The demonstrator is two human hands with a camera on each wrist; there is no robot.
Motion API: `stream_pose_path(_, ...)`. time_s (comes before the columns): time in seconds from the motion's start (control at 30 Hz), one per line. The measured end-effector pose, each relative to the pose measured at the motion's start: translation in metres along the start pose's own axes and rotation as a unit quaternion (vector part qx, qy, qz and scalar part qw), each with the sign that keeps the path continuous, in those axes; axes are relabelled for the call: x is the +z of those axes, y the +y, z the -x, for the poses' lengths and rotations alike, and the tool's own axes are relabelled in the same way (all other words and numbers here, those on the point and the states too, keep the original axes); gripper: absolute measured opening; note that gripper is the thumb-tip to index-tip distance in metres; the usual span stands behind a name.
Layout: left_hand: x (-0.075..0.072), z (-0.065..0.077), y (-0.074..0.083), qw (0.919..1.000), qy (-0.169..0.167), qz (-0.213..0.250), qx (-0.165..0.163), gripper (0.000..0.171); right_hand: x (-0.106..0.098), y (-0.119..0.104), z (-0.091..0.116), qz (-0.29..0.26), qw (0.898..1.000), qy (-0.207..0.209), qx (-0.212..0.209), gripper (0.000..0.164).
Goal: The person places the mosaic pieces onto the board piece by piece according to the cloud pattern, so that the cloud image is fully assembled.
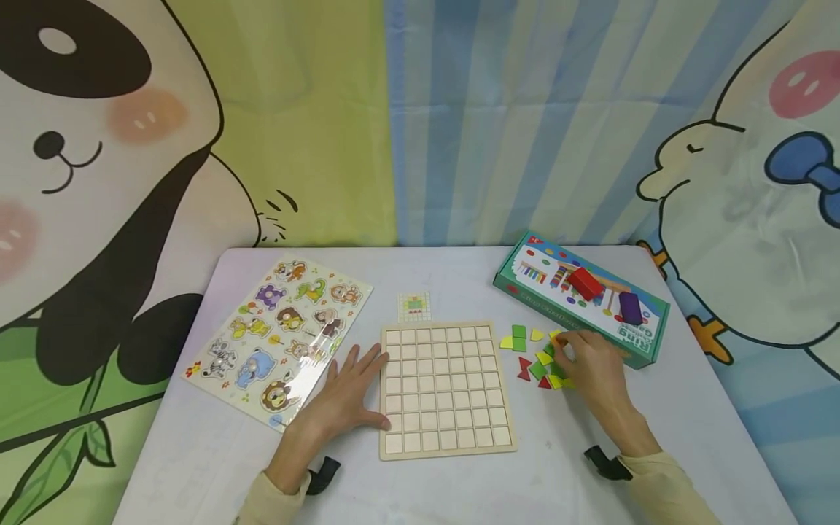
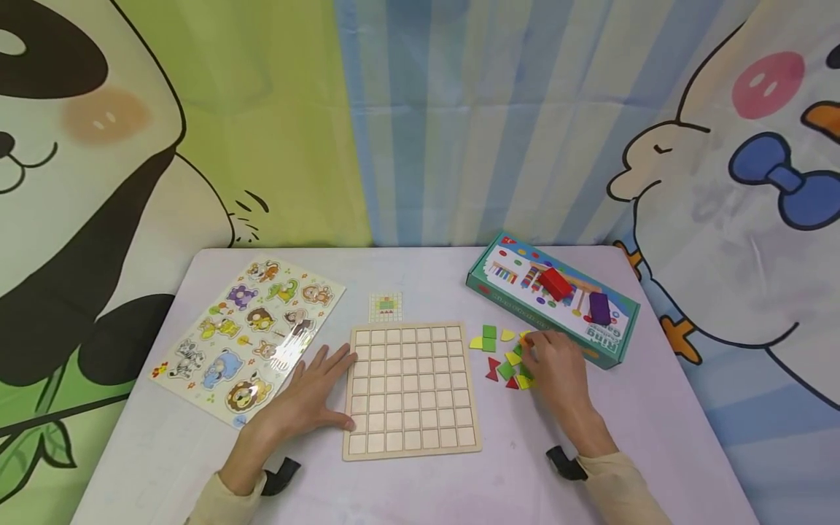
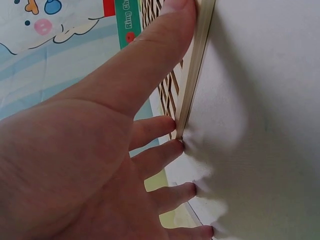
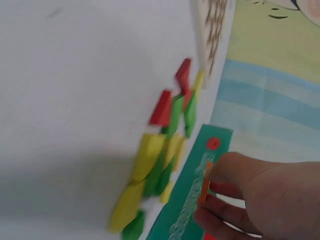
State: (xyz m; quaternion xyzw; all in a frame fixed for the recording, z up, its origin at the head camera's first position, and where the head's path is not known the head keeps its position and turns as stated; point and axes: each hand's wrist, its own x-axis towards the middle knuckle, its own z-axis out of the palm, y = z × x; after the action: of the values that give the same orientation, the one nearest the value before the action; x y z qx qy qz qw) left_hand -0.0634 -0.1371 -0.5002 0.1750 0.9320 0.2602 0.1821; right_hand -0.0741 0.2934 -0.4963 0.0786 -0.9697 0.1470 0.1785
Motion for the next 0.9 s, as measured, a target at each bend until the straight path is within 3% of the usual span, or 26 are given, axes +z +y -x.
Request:
stream_pose_path(0.17, -0.001, 0.0, 0.0, 0.9999, -0.002, 0.009, -0.006, 0.118, 0.006, -0.03, -0.017, -0.033, 0.994, -0.001, -0.101, 0.026)
stream_pose_path(0.3, 0.0, -0.001, 0.001, 0.9998, -0.004, 0.016, -0.009, 0.118, 0.016, -0.054, -0.031, -0.053, 0.979, -0.009, -0.195, 0.025)
stream_pose_path(0.4, 0.001, -0.002, 0.001, 0.9998, -0.003, 0.015, -0.009, 0.118, 0.025, -0.074, -0.04, -0.07, 0.967, -0.023, -0.243, 0.025)
stream_pose_path(0.67, 0.002, -0.003, 0.001, 0.9999, 0.0, 0.005, -0.011, 0.119, 0.059, -0.11, -0.054, -0.09, 0.944, -0.055, -0.313, 0.017)
stream_pose_path(0.9, 0.001, -0.002, 0.002, 0.9999, -0.004, 0.007, -0.013, 0.12, 0.072, -0.117, -0.055, -0.088, 0.941, -0.066, -0.321, 0.017)
